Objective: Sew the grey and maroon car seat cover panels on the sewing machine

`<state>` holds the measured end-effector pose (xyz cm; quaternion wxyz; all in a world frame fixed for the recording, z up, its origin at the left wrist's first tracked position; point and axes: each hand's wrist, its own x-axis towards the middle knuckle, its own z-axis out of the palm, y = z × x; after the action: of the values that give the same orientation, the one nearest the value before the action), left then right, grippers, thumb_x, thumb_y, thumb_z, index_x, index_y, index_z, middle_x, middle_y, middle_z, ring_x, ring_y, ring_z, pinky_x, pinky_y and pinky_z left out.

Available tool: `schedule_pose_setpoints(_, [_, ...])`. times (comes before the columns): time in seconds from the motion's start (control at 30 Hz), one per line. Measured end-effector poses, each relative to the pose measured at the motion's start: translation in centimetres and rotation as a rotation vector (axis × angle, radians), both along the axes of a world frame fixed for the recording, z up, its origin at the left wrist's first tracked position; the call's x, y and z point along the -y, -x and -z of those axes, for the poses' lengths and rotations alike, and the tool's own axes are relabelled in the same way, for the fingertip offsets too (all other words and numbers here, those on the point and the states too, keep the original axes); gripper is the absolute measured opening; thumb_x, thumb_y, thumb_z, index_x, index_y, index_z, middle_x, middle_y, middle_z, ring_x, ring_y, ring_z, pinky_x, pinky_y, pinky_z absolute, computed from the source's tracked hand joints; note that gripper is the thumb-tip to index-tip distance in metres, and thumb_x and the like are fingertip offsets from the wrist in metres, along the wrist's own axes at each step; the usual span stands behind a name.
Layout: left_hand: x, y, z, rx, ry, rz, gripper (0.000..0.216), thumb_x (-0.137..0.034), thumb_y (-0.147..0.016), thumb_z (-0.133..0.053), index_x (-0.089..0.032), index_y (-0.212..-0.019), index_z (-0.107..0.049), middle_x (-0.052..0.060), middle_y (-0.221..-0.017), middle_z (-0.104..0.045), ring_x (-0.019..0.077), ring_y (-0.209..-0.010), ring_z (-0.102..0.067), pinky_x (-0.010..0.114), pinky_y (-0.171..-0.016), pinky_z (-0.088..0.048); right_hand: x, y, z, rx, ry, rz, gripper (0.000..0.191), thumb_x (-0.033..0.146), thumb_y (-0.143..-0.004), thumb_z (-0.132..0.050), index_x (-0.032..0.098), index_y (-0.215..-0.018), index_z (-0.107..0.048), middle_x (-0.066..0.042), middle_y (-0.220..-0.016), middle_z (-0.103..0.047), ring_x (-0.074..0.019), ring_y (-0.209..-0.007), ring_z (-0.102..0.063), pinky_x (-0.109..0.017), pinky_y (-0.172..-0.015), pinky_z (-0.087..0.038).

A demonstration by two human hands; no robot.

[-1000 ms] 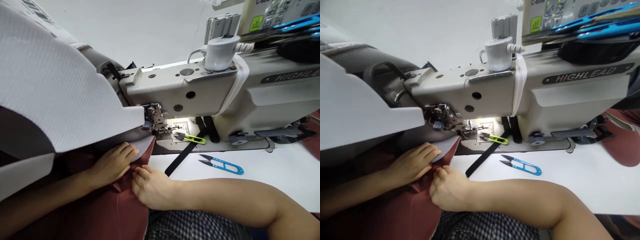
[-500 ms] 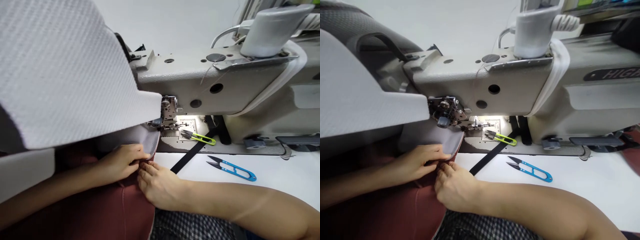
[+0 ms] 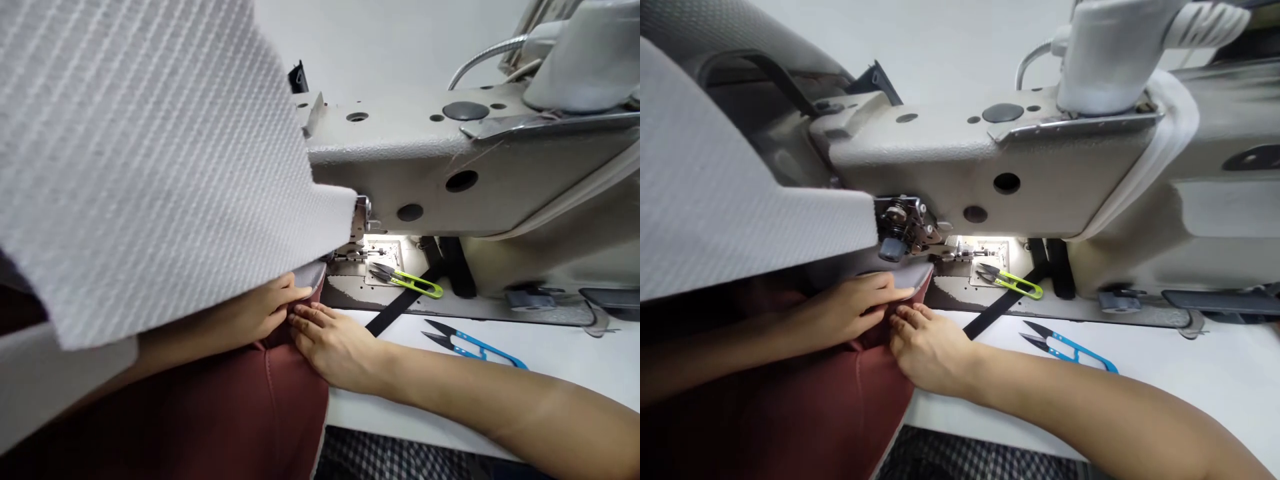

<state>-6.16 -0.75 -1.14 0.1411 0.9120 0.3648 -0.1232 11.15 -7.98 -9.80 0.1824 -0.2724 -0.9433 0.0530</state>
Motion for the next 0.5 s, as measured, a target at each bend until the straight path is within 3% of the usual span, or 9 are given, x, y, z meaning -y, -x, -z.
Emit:
schedule_pose_setpoints(0.2, [-1.5,-1.0,0.0,-0.053,0.033,0.048,0.025,-0.010,-0.083,-0.046,-0.021,-0.089,-0.068,0.001,-0.078,-0.052,0.0147,-0.072,-0.048,0.028,-0.063,-0.030,-1.2,-0.8,-0.1,-0.001,0.022,0.019,0.036,0.019,-0.101,-0.041,0.002,-0.126,-0.062,-0.016,-0.137,-0.059,-0.0286,-0.131,-0.051,-0.042,-0.116,-0.037])
schedule_pose_setpoints(0.5, [-2.9,-2.2,1.0,-0.093,-0.071,0.106,0.027,-0.015,-0.086,-0.045,-0.020,-0.096,-0.070,0.003,-0.077,-0.052,0.0149,-0.067,-0.046,0.030,-0.062,-0.028,-2.9,-1.1,0.1,-0.062,0.050,0.074,0.030,0.017,-0.099,-0.047,0.003,-0.119,-0.065,-0.017,-0.132,-0.061,-0.0252,-0.126,-0.054,-0.040,-0.116,-0.038])
